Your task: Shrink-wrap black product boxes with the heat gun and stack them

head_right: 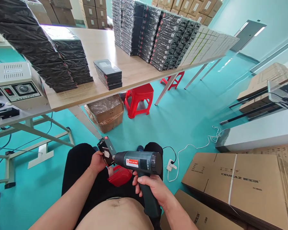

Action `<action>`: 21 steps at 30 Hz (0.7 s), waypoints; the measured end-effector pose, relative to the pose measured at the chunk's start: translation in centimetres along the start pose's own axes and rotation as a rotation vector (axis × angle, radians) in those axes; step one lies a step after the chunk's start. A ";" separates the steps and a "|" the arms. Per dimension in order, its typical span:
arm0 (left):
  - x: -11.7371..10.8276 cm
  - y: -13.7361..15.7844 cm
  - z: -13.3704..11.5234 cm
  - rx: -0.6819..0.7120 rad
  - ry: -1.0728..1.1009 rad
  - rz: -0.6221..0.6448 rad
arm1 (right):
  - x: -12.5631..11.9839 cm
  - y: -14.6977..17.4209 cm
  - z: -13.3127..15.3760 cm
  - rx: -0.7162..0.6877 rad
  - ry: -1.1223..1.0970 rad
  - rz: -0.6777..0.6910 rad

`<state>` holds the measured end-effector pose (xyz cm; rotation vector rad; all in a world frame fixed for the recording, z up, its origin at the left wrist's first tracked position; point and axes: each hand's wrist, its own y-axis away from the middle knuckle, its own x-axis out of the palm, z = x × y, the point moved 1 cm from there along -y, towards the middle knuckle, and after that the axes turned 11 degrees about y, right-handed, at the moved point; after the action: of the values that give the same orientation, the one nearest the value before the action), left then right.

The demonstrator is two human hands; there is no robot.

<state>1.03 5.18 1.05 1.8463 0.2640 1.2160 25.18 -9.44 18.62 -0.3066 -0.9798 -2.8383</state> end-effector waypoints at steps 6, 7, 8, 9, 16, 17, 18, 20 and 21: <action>-0.3 -0.2 0.6 -0.083 -0.037 -0.015 | 0.6 -1.1 1.2 -0.050 -0.027 -0.063; -0.4 -0.3 0.7 -0.088 -0.057 -0.016 | 0.7 -1.2 1.4 -0.051 -0.037 -0.076; -0.4 -0.3 0.8 -0.087 -0.077 -0.016 | 0.6 -1.3 1.7 -0.051 -0.048 -0.092; -0.5 -0.4 0.9 -0.082 -0.095 -0.014 | 0.6 -1.5 2.0 -0.049 -0.058 -0.108; -0.7 -0.6 1.4 -0.058 -0.167 -0.043 | -0.3 -1.6 2.9 -0.067 -0.065 -0.143; -0.7 -0.5 1.4 -0.057 -0.172 -0.050 | -0.4 -1.6 2.9 -0.067 -0.061 -0.144; -0.7 -0.4 1.4 -0.059 -0.176 -0.055 | -0.3 -1.6 3.0 -0.063 -0.058 -0.146; -0.6 -0.2 1.4 -0.070 -0.178 -0.067 | 0.0 -1.7 3.2 -0.050 -0.054 -0.136; -0.5 -0.1 1.4 -0.076 -0.173 -0.072 | 0.3 -1.8 3.3 -0.047 -0.051 -0.126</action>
<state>2.01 4.16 0.43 1.8472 0.1837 0.9973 25.08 -5.97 20.16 -0.3357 -0.9765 -2.9842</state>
